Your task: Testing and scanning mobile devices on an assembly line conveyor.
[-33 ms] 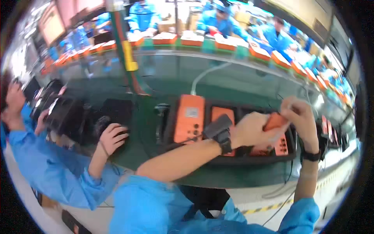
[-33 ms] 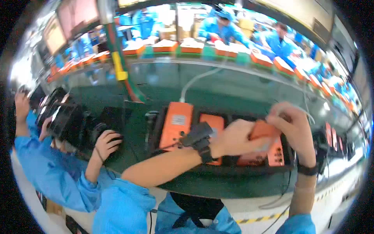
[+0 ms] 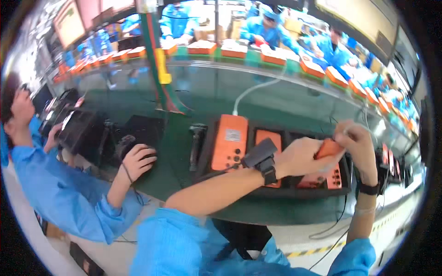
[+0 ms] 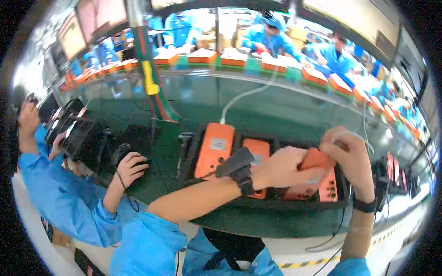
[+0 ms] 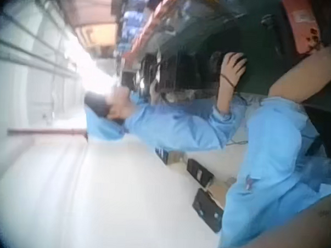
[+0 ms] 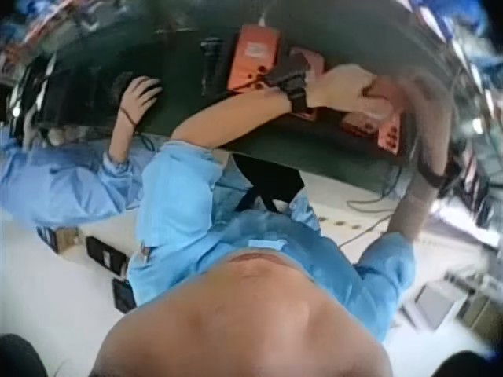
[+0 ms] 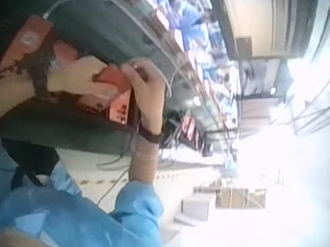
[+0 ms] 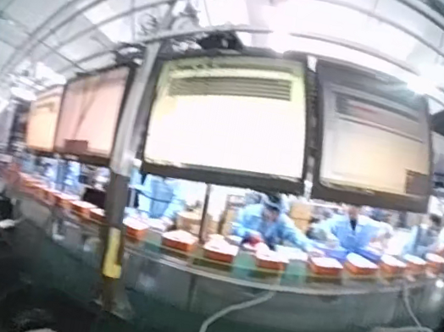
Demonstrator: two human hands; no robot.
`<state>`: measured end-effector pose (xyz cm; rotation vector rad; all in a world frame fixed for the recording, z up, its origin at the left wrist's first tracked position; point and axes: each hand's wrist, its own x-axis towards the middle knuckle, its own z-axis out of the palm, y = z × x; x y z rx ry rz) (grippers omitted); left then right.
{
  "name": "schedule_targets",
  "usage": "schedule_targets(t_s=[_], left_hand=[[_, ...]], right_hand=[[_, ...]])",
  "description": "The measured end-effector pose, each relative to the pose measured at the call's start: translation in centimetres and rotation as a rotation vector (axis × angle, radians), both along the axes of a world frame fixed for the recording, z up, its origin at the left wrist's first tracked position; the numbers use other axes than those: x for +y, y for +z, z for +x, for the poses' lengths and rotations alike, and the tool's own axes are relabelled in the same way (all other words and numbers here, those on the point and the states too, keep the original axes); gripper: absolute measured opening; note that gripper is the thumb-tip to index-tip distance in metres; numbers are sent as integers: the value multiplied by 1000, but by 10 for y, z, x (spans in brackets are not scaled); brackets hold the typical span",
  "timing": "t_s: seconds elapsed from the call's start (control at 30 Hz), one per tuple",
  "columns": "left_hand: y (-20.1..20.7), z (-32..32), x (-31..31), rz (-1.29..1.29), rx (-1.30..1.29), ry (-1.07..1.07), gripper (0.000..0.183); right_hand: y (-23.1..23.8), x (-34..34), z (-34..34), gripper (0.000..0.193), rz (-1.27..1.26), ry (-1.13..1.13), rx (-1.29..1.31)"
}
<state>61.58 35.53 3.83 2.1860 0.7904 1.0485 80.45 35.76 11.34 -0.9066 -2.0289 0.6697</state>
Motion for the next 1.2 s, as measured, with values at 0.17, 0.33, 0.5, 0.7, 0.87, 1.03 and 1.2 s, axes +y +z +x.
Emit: schedule_targets(t_s=[0.17, 0.33, 0.5, 0.7, 0.87, 1.03, 1.2], left_hand=[[0, -13, -28, 182, -110, 210, 56], [-24, -55, -50, 320, 8, 350, 39], [-36, -97, -78, 225, 27, 498, 26], [-51, -124, -87, 237, -34, 675, 20], [-51, -120, -83, 335, 71, 742, 23], [-46, -127, -92, 300, 105, 802, 26], [-57, -137, -82, 299, 31, 865, 28]], right_hand=[[-19, 21, 15, 24, -289, 0, 48], [-56, 88, 17, 36, -334, -43, -70], [-58, 125, -4, 36, -237, -146, -247], [-55, 116, -81, 49, -140, 120, -281], [-105, 134, -171, 64, -157, 125, -355], [-111, 132, -189, 49, -325, 172, -107], [-96, 114, -173, 45, -315, 189, 150]])
